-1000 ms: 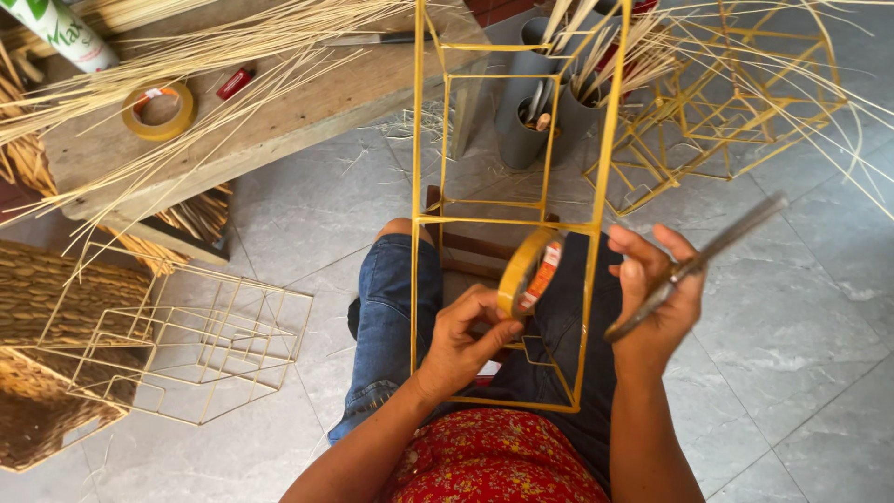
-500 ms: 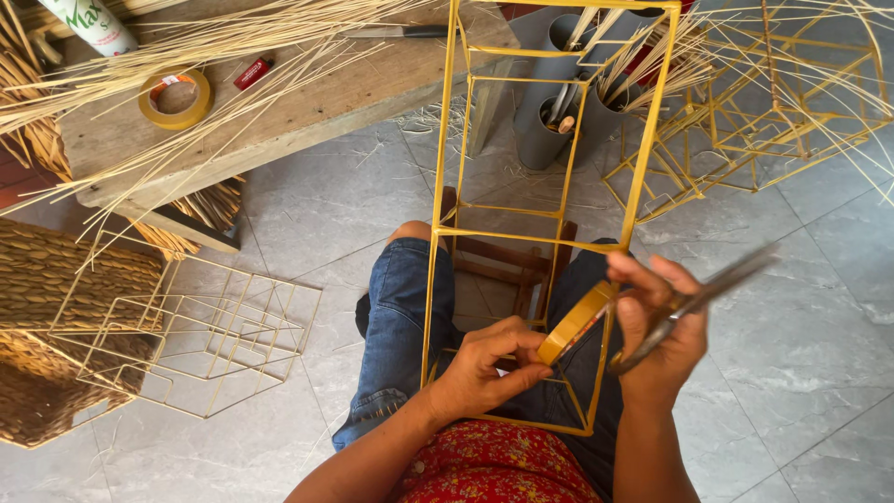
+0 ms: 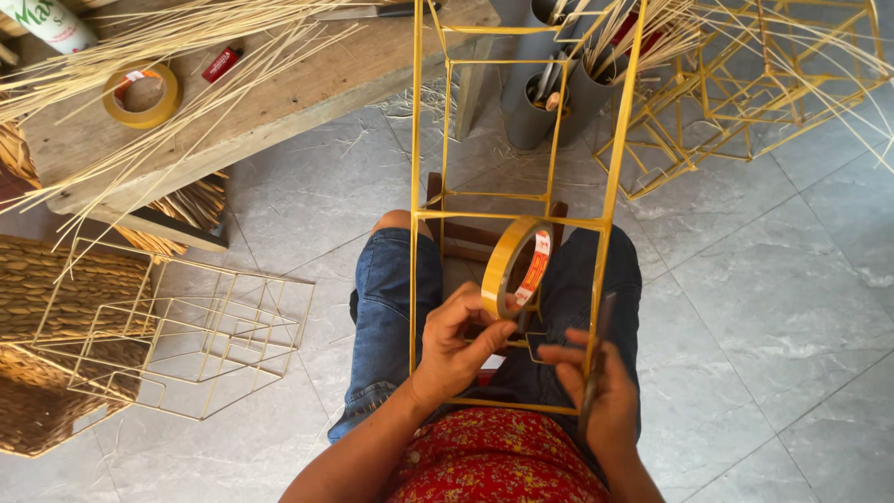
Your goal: The person wraps yellow tape around the edges of a yellow wire frame while seated. They repeatedly pull tape from a roll, press it along the frame edges, and cut the tape with scissors. The person handles multiple wire frames, moving one aside and picking up another to continue taping.
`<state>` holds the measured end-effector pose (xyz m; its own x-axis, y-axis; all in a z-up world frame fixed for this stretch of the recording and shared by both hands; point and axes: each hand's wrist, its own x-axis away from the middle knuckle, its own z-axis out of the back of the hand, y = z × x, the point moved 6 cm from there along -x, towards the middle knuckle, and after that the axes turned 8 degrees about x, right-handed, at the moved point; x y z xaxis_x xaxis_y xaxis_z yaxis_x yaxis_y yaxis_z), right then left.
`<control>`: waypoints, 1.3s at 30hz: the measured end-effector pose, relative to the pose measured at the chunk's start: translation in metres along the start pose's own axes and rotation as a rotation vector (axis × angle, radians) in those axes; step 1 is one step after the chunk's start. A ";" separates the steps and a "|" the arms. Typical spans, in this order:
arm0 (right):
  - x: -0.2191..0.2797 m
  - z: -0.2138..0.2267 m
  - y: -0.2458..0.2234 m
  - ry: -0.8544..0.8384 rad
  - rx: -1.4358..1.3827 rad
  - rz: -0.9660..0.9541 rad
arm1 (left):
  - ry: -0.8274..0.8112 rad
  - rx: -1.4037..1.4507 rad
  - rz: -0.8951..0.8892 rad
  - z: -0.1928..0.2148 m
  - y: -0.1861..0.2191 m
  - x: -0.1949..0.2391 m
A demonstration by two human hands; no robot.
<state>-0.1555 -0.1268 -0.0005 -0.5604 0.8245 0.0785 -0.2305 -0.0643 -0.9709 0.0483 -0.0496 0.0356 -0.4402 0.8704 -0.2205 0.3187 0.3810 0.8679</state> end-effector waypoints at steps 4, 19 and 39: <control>0.023 0.005 0.021 0.015 0.072 0.023 | 0.029 -0.058 -0.052 -0.004 0.001 -0.001; -0.001 0.018 0.010 -0.011 -0.282 0.140 | 0.219 -0.026 -0.087 0.028 0.022 0.039; 0.059 0.231 -0.007 0.345 -0.908 0.441 | 0.302 0.005 -0.092 0.044 0.029 0.028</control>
<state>-0.3704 -0.2071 0.0635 -0.1614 0.9543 -0.2515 0.6968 -0.0702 -0.7139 0.0819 -0.0002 0.0347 -0.6963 0.7008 -0.1551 0.2698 0.4557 0.8482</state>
